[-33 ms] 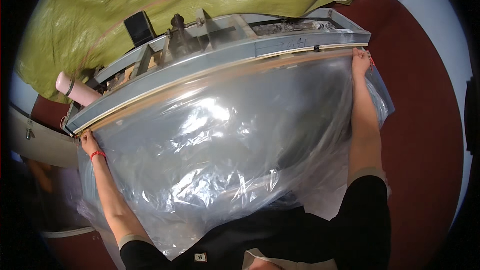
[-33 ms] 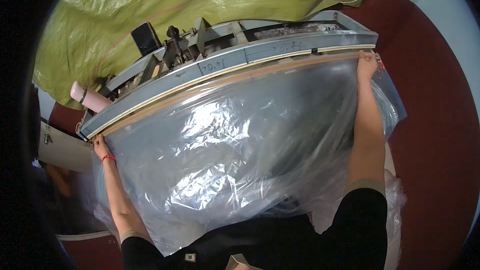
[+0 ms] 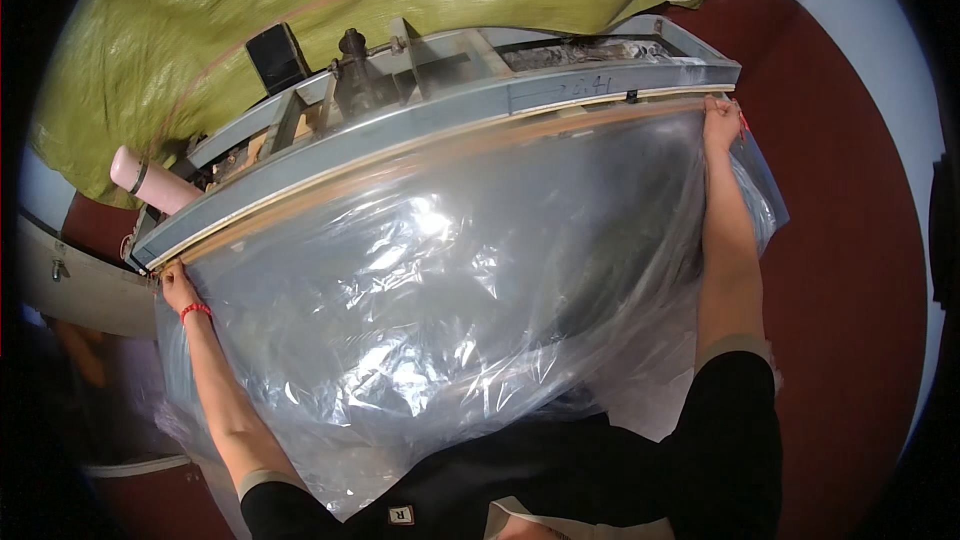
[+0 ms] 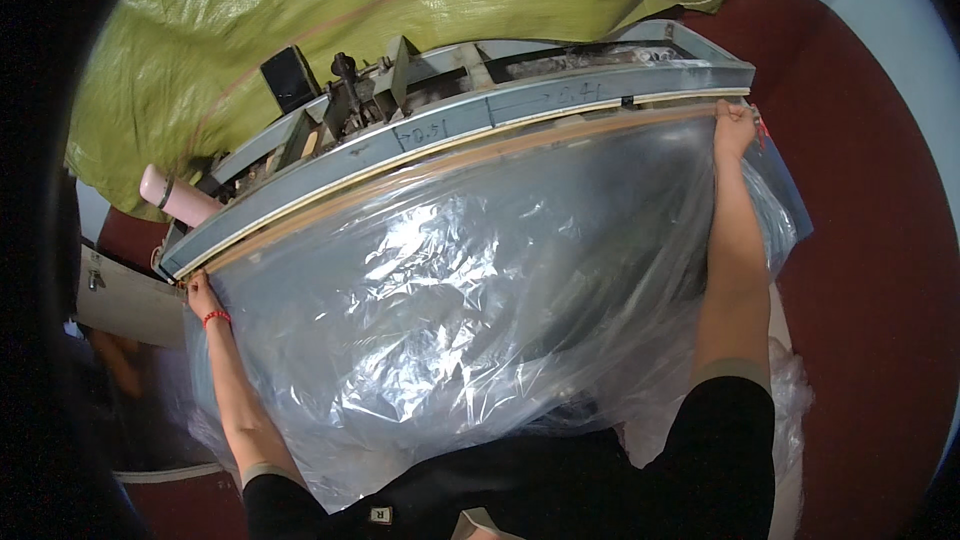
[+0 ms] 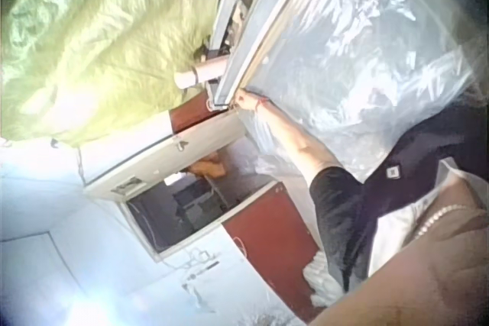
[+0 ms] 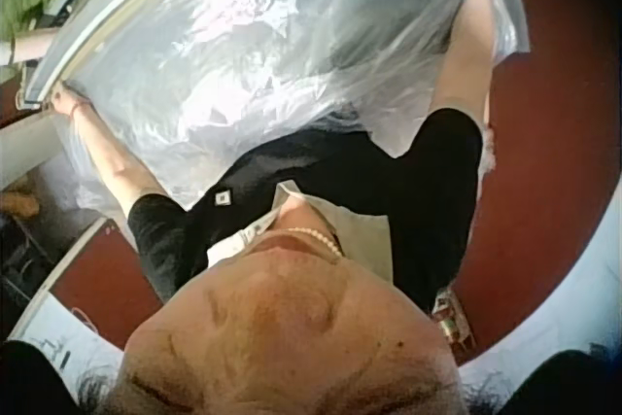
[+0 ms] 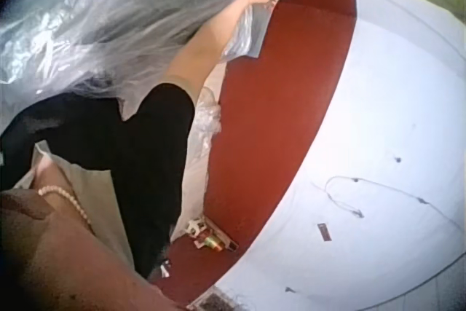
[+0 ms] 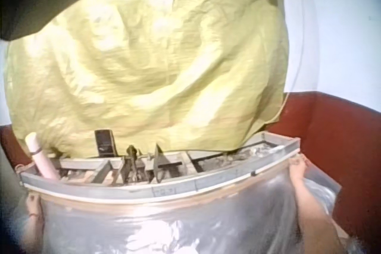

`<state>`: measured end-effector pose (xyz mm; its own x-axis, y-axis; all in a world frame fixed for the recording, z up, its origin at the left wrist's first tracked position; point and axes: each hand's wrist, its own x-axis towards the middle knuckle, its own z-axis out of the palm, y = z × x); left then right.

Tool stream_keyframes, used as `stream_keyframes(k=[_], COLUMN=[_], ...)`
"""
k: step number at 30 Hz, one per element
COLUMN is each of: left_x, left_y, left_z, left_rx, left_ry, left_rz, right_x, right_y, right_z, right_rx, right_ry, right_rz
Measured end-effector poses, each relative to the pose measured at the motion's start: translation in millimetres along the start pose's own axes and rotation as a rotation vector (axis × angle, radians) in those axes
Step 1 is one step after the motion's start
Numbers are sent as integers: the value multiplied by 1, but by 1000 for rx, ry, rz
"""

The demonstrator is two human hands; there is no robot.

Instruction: Using a heat sealing machine to seal large plastic bags.

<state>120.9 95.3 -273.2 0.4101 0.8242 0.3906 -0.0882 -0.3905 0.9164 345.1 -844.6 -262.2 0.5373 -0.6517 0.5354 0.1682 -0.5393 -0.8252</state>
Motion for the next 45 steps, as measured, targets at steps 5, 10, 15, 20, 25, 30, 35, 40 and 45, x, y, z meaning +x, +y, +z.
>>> stream_keyframes(k=[5,10,15,20,25,30,35,40,45], left_x=[4,-7,-9,-29,-82,-128,-148,-152,-153], left_y=[7,37,38,65,113,164,193,218,163], left_z=[-12,-10,-12,-26,-39,-34,-74,-76,-121], left_rx=[-54,-128,-151,71,23,-185,-120,116,823], left_ry=[6,71,-47,-325,-470,-617,-575,-280,-331], left_rz=[36,-197,-185,32,83,77,73,446,725], right_x=[-4,9,7,-5,-21,-17,-236,-396,-431], right_y=[-14,-38,-53,-74,-71,-130,-358,-409,-404], right_z=[7,-8,-20,-63,-135,-150,-9,81,79], right_rx=[52,137,163,-115,-189,-646,143,403,718], right_ry=[58,26,-184,-259,9,301,-853,-1146,-1565], right_rz=[40,144,169,-58,84,-632,-485,-832,-210])
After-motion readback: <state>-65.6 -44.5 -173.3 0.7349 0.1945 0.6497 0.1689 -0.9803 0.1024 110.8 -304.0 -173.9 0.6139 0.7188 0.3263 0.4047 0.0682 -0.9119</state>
